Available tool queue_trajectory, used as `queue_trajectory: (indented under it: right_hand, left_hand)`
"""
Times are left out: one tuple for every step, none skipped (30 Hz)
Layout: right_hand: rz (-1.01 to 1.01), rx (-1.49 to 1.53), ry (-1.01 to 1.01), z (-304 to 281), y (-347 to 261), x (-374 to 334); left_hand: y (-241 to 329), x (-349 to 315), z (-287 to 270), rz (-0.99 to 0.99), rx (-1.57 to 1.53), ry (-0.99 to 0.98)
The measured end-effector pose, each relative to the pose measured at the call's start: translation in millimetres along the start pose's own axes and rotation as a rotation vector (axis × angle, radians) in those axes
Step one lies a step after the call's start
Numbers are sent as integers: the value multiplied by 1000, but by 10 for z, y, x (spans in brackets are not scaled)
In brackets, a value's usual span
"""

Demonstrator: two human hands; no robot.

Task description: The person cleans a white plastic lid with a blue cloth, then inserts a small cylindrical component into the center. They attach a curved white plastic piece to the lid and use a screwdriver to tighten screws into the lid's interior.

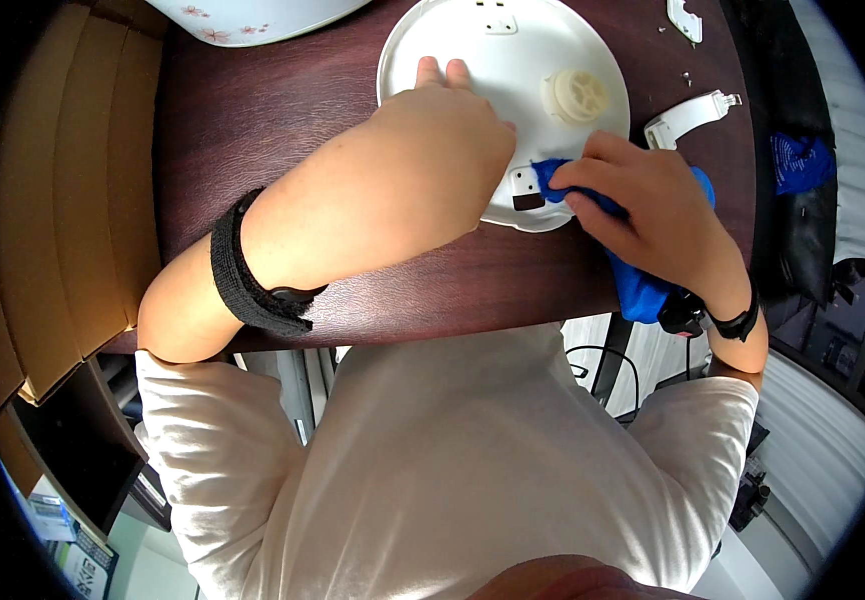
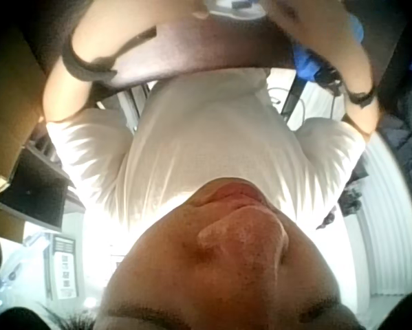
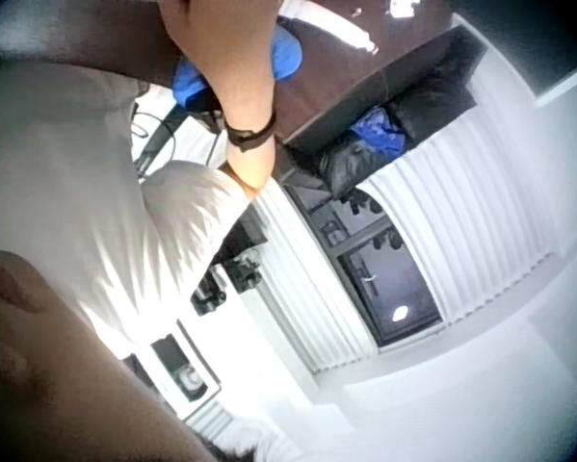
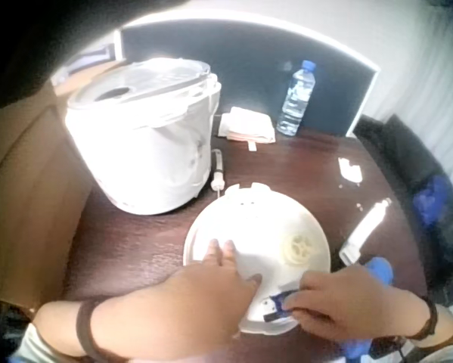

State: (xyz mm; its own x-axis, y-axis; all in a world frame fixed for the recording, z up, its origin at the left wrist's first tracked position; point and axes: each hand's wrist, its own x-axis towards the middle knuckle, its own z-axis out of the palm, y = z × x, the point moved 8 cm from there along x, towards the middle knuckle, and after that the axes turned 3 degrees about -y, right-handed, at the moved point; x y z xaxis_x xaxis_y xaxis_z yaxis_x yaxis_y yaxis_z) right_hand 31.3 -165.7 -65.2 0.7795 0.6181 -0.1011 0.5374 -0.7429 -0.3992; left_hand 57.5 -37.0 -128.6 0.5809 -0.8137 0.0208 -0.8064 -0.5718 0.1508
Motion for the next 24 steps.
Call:
queue_trajectory:
  right_hand:
    - [6, 13, 4, -11, 2, -6]
    - [15, 35, 7, -26, 4, -18]
    - [19, 60, 4, -36, 4, -29]
    - [39, 32, 10, -57, 18, -42]
    - [54, 7, 10, -70, 31, -54]
    - [70, -17, 11, -75, 46, -61]
    - [61, -40, -33, -30, 46, -56]
    - [54, -63, -76, 34, 50, -43]
    - [53, -82, -129, 109, 56, -30]
    - [43, -101, -144, 152, 62, -12]
    - [36, -116, -171, 209, 73, 14]
    - [29, -129, -197, 262, 81, 38]
    - [2, -174, -202, 294, 66, 62]
    - [-22, -217, -206, 321, 47, 82]
    - [-48, -261, -201, 328, 22, 92]
    - [-27, -264, -219, 340, 30, 96]
    - [-9, -269, -229, 340, 37, 100]
    - [4, -265, -242, 340, 43, 105]
    - [26, -207, -189, 278, 52, 110]
    - [42, -141, -140, 208, 68, 107]
    - [50, -76, -86, 143, 83, 107]
    - [68, -65, -79, 131, 104, 103]
    - [86, -51, -64, 118, 120, 97]
    - [104, -29, -42, 106, 134, 90]
  left_hand:
    - [-11, 12, 13, -13, -36, -29]
    - [-4, 16, -16, 1, -28, 11]
    - [-6, 14, 10, 5, 41, -5]
    - [14, -1, -5, 35, 155, 49]
    - [7, -15, 39, 48, 235, 36]
    - [-1, -38, 15, 64, 164, 109]
    - [-29, -54, 41, 66, 60, 115]
    - [-35, -68, 59, 87, 11, 134]
    - [-55, -77, 83, 85, -7, 139]
    - [-60, -83, 93, 100, 31, 158]
    - [-63, -92, 106, 106, 42, 167]
    - [-65, -98, 112, 112, 53, 175]
    - [-70, -101, 119, 110, 38, 172]
    - [-74, -105, 116, 113, 36, 174]
    - [-73, -108, 106, 115, 34, 177]
    - [-78, -108, 90, 123, 42, 186]
    - [-71, -104, 84, 124, 58, 184]
    - [-65, -100, 78, 125, 73, 181]
    - [-47, -93, 88, 119, 96, 163]
    - [-38, -88, 92, 110, 114, 155]
    - [-27, -84, 98, 101, 132, 146]
    - [-20, -82, 99, 92, 145, 145]
    - [-20, -85, 101, 96, 150, 142]
    - [-20, -87, 106, 99, 154, 140]
